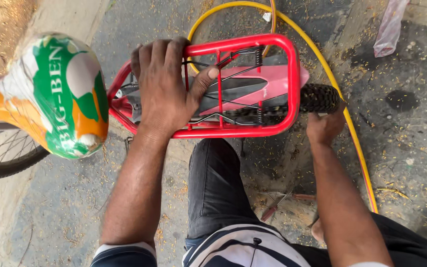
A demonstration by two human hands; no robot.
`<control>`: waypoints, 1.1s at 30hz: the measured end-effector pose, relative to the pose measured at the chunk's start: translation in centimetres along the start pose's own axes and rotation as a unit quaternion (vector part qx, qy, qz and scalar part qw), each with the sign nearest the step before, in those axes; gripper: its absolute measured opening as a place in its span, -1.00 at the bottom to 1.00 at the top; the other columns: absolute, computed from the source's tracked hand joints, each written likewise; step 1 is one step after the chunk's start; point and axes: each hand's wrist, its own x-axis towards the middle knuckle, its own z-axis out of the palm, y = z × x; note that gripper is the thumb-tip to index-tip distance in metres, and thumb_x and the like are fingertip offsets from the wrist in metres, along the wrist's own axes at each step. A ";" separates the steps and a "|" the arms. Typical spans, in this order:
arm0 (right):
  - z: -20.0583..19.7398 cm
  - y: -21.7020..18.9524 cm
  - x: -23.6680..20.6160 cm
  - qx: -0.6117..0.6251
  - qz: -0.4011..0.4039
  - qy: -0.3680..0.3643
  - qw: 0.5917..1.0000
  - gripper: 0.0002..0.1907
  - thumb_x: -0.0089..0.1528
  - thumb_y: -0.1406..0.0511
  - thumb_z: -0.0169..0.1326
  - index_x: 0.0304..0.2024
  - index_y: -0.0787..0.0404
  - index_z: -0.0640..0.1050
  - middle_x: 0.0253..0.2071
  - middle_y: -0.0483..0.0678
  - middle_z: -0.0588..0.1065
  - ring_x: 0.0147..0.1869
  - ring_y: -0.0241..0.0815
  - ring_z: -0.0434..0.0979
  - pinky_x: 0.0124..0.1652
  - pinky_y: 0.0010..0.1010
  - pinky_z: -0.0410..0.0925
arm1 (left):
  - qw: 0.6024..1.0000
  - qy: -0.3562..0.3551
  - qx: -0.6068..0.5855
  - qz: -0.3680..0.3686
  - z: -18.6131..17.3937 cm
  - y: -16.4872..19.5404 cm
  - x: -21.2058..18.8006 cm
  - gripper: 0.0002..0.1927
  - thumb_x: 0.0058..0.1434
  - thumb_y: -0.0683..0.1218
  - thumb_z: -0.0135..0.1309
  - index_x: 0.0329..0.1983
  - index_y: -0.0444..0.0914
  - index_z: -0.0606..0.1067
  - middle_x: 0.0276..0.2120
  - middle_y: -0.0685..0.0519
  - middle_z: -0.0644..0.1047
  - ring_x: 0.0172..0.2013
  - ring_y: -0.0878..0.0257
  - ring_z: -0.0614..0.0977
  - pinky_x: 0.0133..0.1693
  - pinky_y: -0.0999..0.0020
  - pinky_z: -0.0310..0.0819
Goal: The person works on a red children's bicycle lying on the floor. They first adjust the spokes of a bicycle wheel, reposition the bike, then use a spoke wrench to work on the rear wheel spokes and finally handle the tire and wheel at the rear of the bike.
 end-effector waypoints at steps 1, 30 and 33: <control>-0.6 -0.8 0.0 -0.024 0.037 -0.011 0.999 -0.36 0.24 0.03 0.41 0.18 0.23 0.48 0.07 0.06 0.58 0.18 0.15 0.59 0.19 -0.04 0.43 | 1.000 -0.005 0.001 -0.001 0.1 0.0 0.0 -0.28 0.46 0.37 0.10 0.23 -0.35 0.41 0.00 -0.16 0.44 0.08 -0.15 0.40 0.24 -0.14 0.15; 12.6 -2.2 -6.3 0.136 0.064 -0.265 0.952 -0.74 0.27 0.20 0.11 -0.07 0.19 0.59 -0.20 0.04 0.60 -0.06 0.03 0.58 -0.09 -0.04 0.38 | 0.996 -0.085 -0.001 -0.031 1.7 1.0 2.8 -0.34 0.51 0.34 0.07 0.21 -0.35 0.41 0.01 -0.17 0.45 0.11 -0.16 0.41 0.27 -0.10 0.17; 8.3 0.1 -13.5 0.069 0.047 -0.272 0.959 -0.73 0.26 0.23 0.10 -0.03 0.19 0.58 -0.16 0.05 0.60 -0.01 0.01 0.58 -0.04 -0.05 0.37 | 0.996 -0.082 0.002 -0.021 2.4 0.7 3.2 -0.33 0.51 0.35 0.09 0.19 -0.36 0.42 0.00 -0.19 0.45 0.13 -0.18 0.42 0.30 -0.18 0.15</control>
